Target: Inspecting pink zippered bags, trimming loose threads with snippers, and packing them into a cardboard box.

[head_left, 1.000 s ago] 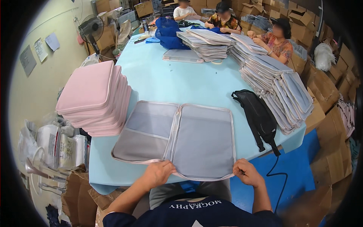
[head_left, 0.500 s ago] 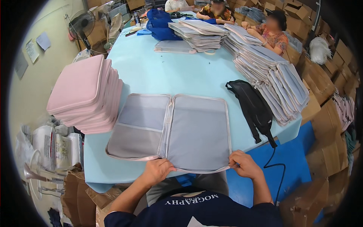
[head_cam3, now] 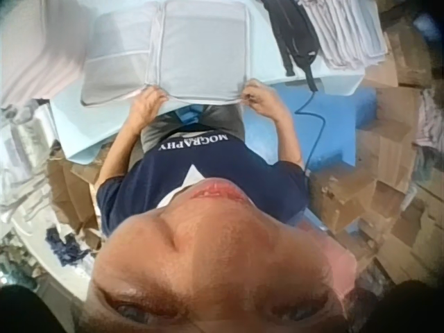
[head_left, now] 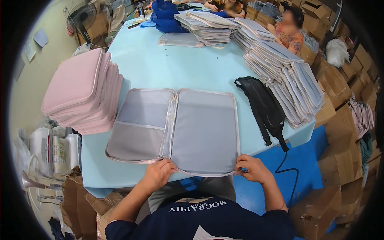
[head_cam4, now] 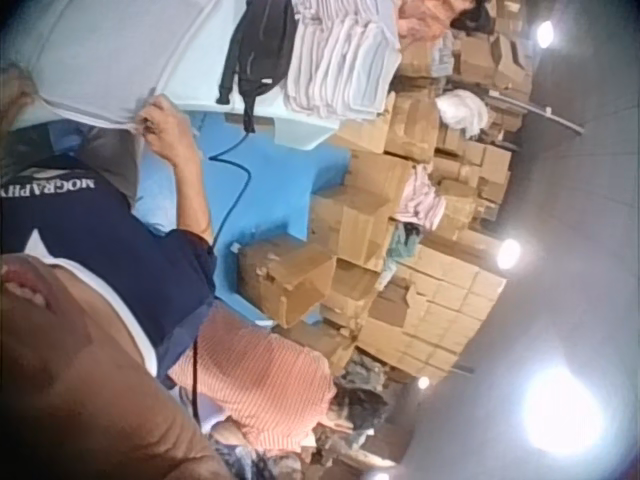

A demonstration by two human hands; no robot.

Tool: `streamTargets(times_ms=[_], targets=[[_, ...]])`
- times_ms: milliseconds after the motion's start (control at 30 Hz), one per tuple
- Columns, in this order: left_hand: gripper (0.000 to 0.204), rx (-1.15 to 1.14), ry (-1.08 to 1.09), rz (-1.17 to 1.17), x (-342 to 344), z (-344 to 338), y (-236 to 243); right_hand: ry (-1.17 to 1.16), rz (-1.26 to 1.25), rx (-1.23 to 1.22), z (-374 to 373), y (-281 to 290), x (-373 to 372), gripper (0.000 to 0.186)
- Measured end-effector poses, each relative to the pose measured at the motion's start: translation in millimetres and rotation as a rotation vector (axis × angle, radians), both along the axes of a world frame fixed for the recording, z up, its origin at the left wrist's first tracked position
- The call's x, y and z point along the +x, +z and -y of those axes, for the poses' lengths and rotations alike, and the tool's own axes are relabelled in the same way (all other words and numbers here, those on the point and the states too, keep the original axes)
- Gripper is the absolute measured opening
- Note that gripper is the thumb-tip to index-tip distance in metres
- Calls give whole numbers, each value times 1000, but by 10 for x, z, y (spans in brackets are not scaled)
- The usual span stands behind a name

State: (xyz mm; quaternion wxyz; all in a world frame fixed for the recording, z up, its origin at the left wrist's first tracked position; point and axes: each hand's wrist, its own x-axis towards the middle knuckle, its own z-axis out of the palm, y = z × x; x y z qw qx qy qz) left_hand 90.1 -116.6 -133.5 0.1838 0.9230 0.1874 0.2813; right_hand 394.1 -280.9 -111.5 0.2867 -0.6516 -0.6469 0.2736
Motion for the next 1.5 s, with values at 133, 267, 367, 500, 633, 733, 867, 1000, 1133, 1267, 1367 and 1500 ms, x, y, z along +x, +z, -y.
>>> streamTargets(times_ms=[133,267,367,500,633,733,867,1000,1133,1267,1367,1500], targets=[[10,-28,14,-47,-25,39,31,28,85,63,-19,-47,21,20],[11,-68,-1,-118,-80,49,21,-56,-56,99,11,-85,-6,17],[11,-127,-46,-143,-43,-7,119,-36,-31,148,0,-148,46,18],[10,-117,20,-125,-28,171,59,-86,169,205,-12,-180,-1,21],[10,-120,64,-97,-30,203,-16,-128,260,352,-24,-315,27,22],[10,-132,42,-96,-17,132,-12,-146,238,280,-25,-251,76,23],[10,-162,50,-121,-5,138,48,-68,276,240,-41,-228,50,22],[10,-189,59,-171,-23,199,214,-28,-5,181,-9,-274,117,16],[9,-444,105,-93,-8,186,614,-182,-268,244,-114,-146,240,6],[4,-246,345,61,329,-386,883,-397,185,373,-735,73,314,10],[13,-221,322,187,698,-1232,644,-550,404,373,-1341,9,527,9],[25,-138,412,33,1174,-1983,96,-636,591,175,-1894,-235,759,15]])
